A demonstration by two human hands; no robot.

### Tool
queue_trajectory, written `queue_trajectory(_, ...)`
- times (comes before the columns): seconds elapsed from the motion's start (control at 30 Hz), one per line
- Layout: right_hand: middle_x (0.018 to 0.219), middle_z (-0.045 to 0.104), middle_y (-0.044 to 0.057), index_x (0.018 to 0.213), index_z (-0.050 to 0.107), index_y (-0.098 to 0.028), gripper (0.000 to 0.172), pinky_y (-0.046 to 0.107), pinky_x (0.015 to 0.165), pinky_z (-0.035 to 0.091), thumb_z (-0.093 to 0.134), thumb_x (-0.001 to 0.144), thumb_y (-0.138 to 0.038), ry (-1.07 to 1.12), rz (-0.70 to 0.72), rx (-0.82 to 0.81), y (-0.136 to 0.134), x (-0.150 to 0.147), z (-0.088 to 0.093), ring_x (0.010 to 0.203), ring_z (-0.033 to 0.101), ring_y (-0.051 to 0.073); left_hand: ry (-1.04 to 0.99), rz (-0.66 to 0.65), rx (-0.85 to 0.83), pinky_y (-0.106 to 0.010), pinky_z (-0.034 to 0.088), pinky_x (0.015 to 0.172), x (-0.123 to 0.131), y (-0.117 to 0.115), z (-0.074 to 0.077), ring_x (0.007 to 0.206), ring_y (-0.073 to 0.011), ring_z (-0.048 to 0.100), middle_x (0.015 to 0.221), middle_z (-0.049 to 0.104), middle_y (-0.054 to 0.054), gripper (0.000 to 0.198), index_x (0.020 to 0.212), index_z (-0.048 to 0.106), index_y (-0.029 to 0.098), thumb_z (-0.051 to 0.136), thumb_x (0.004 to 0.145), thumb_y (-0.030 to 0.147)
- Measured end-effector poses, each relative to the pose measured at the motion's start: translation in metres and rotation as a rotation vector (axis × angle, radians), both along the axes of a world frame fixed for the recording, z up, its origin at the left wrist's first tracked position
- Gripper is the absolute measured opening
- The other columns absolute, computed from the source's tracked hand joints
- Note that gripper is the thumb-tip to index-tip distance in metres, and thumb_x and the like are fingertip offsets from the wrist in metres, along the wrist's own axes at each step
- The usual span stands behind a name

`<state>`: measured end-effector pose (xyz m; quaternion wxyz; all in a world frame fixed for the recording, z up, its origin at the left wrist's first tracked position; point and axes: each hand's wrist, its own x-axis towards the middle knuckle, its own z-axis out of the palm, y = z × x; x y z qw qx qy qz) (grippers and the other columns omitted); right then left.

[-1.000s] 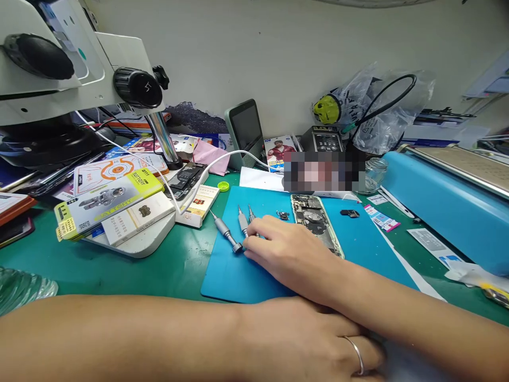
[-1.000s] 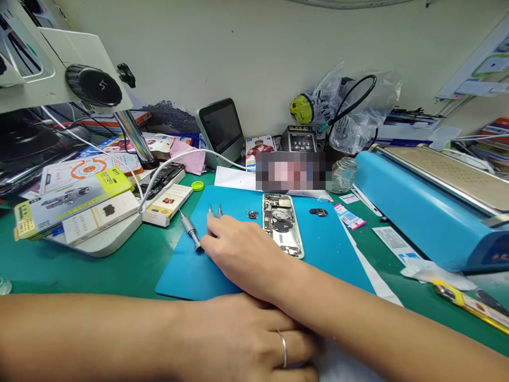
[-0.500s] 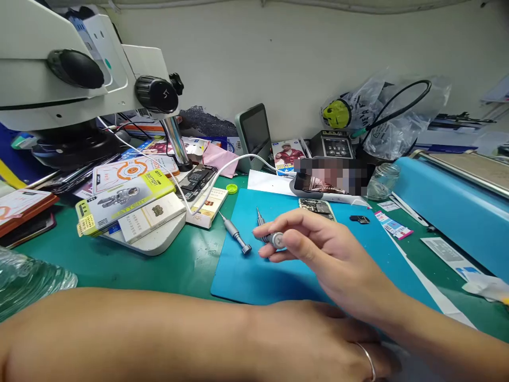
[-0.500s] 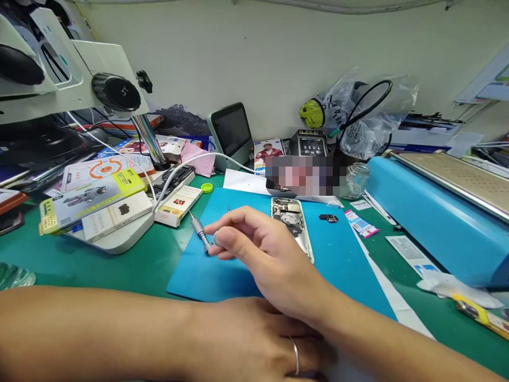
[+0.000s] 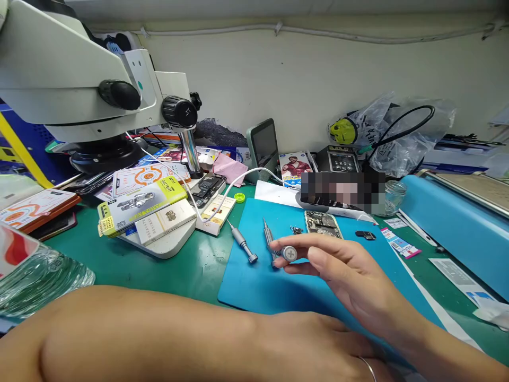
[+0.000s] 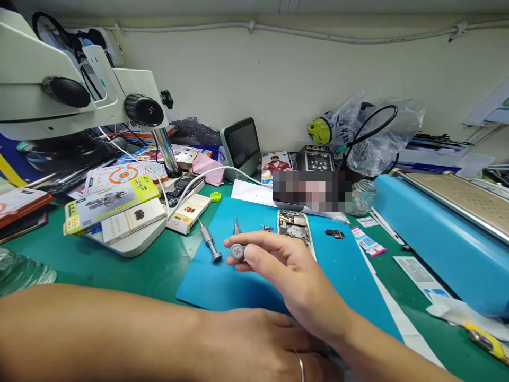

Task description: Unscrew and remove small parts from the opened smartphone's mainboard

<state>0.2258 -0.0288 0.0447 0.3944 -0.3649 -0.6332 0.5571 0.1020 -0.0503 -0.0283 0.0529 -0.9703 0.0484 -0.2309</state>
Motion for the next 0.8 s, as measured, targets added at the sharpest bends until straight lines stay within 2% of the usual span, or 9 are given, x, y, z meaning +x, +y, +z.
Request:
queue_trajectory(0.07,0.116,0.085,0.012,0.112,0.086,-0.028,0.03,0.039,0.087,0.072,0.081,0.092,-0.05,-0.017,-0.038,0.006,0.0,0.0,0.004,0.094,0.085,0.025,-0.021,-0.022,0.001,-0.027,0.06,0.091,0.001,0.002,-0.005,0.109,-0.018,0.073,0.121,0.079,0.001,0.034,0.108,0.082,0.033,0.049,0.114,0.026)
queue_trajectory(0.2,0.106,0.085,0.004,0.111,0.085,-0.032,0.026,0.028,0.081,0.071,0.089,0.086,-0.034,-0.023,-0.146,0.05,-0.002,0.008,0.014,0.093,0.083,0.02,-0.035,-0.022,-0.022,-0.024,0.058,0.083,0.005,0.002,-0.011,0.11,-0.0179,0.072,0.124,0.076,-0.002,0.024,0.105,0.077,0.031,0.054,0.113,0.034)
queue_trajectory(0.27,0.103,0.085,0.003,0.114,0.084,-0.033,0.027,0.025,0.076,0.07,0.088,0.088,-0.031,-0.025,-0.183,0.086,-0.003,0.018,0.018,0.093,0.083,0.019,-0.046,0.035,-0.043,-0.027,0.055,0.078,0.005,0.001,-0.01,0.098,-0.0173,0.069,0.114,0.075,-0.002,0.021,0.107,0.075,0.029,0.057,0.113,0.034)
queue_trajectory(0.37,0.097,0.083,0.002,0.115,0.083,-0.033,0.023,0.021,0.064,0.068,0.084,0.092,-0.031,-0.045,-0.218,0.153,-0.005,0.031,0.02,0.077,0.08,0.015,-0.106,0.124,-0.034,-0.029,0.047,0.068,0.004,-0.002,-0.008,0.076,-0.0159,0.059,0.087,0.064,0.002,0.019,0.103,0.073,0.026,0.057,0.113,0.032)
queue_trajectory(0.5,0.094,0.084,0.002,0.115,0.082,-0.031,0.021,0.024,0.063,0.068,0.08,0.095,-0.032,-0.141,-0.15,0.16,-0.004,0.038,0.013,0.078,0.081,0.017,-0.118,0.181,0.044,-0.028,0.037,0.059,0.007,-0.001,-0.013,0.064,-0.0147,0.044,0.072,0.047,0.004,0.026,0.091,0.066,0.022,0.065,0.11,0.04)
queue_trajectory(0.57,0.098,0.085,0.003,0.119,0.08,-0.03,0.02,0.027,0.068,0.069,0.073,0.099,-0.028,-0.24,-0.12,0.317,-0.001,0.04,0.005,0.084,0.082,0.019,-0.108,0.191,0.054,-0.028,0.037,0.059,0.008,0.001,-0.017,0.063,-0.0143,0.041,0.071,0.046,0.005,0.036,0.084,0.062,0.02,0.065,0.109,0.046)
queue_trajectory(0.7,0.111,0.084,0.003,0.138,0.066,-0.028,0.039,0.031,0.09,0.067,0.068,0.101,-0.013,-0.402,-0.023,0.892,0.005,0.046,-0.017,0.101,0.08,0.019,-0.122,0.212,0.027,-0.027,0.046,0.069,0.008,0.004,-0.019,0.063,-0.0145,0.044,0.07,0.049,0.005,0.036,0.08,0.057,0.022,0.062,0.11,0.042)
queue_trajectory(0.73,0.115,0.083,0.004,0.145,0.06,-0.029,0.048,0.032,0.093,0.067,0.066,0.102,-0.012,-0.416,0.002,0.941,0.005,0.048,-0.021,0.104,0.08,0.019,-0.131,0.222,0.024,-0.028,0.048,0.072,0.007,0.004,-0.018,0.063,-0.0145,0.046,0.07,0.05,0.005,0.035,0.08,0.056,0.022,0.065,0.108,0.041)
queue_trajectory(0.8,0.119,0.082,0.004,0.155,0.049,-0.031,0.057,0.03,0.092,0.068,0.064,0.104,-0.012,-0.421,-0.014,0.876,0.005,0.051,-0.026,0.104,0.08,0.018,-0.157,0.228,0.011,-0.027,0.049,0.071,0.007,0.002,-0.017,0.064,-0.0137,0.048,0.071,0.052,0.005,0.034,0.08,0.056,0.022,0.072,0.105,0.041)
